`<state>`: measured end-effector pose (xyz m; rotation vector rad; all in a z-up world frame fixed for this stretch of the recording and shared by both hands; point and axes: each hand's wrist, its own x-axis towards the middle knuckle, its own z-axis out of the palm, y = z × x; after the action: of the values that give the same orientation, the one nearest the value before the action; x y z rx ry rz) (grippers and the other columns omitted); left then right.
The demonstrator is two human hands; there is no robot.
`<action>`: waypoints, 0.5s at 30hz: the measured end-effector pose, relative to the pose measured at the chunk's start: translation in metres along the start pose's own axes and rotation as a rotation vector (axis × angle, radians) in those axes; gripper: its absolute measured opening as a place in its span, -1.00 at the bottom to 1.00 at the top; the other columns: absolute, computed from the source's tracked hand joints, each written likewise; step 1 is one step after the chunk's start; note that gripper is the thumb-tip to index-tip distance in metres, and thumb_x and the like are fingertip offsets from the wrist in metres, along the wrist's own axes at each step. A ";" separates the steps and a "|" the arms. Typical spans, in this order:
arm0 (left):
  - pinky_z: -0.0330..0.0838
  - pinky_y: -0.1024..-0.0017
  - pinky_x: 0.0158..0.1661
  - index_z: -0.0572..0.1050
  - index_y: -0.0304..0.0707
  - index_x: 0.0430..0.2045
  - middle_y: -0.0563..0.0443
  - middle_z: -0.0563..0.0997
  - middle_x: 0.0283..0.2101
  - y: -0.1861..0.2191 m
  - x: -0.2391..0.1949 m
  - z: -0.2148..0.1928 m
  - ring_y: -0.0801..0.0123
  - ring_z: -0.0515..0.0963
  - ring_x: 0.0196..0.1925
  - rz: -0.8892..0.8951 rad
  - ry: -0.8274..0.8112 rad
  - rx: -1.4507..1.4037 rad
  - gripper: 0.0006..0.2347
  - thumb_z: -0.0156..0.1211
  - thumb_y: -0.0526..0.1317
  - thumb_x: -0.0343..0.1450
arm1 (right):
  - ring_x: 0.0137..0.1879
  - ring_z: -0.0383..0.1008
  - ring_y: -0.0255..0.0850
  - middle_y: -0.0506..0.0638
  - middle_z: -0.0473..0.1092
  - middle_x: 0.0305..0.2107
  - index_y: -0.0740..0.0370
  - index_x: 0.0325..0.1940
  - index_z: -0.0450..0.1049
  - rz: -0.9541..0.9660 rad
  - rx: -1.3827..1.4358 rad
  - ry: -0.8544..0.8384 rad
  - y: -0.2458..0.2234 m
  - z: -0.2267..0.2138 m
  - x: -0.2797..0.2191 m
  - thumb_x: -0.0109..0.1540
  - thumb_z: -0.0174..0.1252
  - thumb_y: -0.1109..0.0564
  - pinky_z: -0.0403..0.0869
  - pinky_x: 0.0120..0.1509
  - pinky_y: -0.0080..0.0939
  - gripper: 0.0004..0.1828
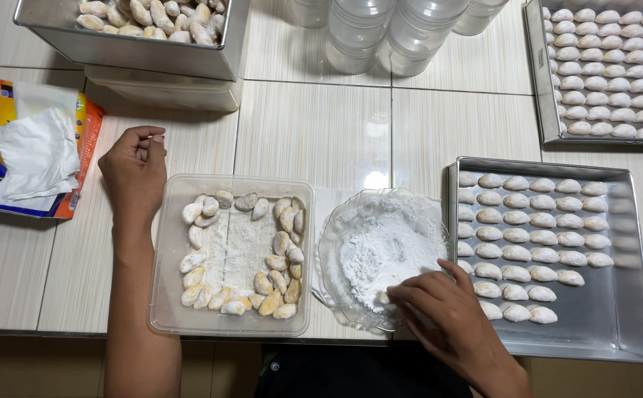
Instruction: The person repeatedly picks up small, crescent-shaped dough pieces from a plastic container, rolls them in a plate of white powder, and places them onto a metal baking tray. The process is repeated continuously to fill the tray with the coated dough pieces.
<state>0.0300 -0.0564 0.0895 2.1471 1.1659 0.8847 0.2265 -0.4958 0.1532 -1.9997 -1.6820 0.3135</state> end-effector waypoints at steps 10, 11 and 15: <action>0.39 0.38 -0.32 0.64 -0.22 -0.17 0.05 0.62 -0.43 0.000 0.000 0.000 0.42 0.56 -0.39 0.027 0.003 0.009 -0.85 0.09 -0.31 0.55 | -0.07 0.46 -0.25 -0.17 0.50 -0.18 0.02 0.12 0.52 0.009 0.065 -0.088 -0.003 -0.001 0.001 0.29 0.09 0.17 0.07 0.45 0.12 -0.69; 0.39 0.38 -0.32 0.64 -0.22 -0.17 0.05 0.62 -0.43 -0.002 0.000 0.000 0.42 0.56 -0.39 0.029 0.001 0.008 -0.85 0.09 -0.31 0.55 | -0.07 0.46 -0.25 -0.17 0.50 -0.18 0.02 0.12 0.52 0.012 0.064 -0.086 0.001 0.003 0.000 0.29 0.09 0.17 0.07 0.45 0.12 -0.69; 0.40 0.40 -0.30 0.64 -0.24 -0.17 0.03 0.61 -0.44 -0.007 0.001 0.002 0.42 0.56 -0.39 0.050 0.006 -0.005 -0.86 0.09 -0.32 0.56 | -0.10 0.45 -0.26 -0.21 0.47 -0.22 0.00 0.08 0.50 -0.001 -0.082 -0.014 0.014 0.007 -0.004 0.24 0.15 0.19 0.08 0.45 0.14 -0.68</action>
<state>0.0281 -0.0530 0.0838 2.1794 1.1162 0.9149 0.2342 -0.4999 0.1393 -2.0600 -1.7304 0.2620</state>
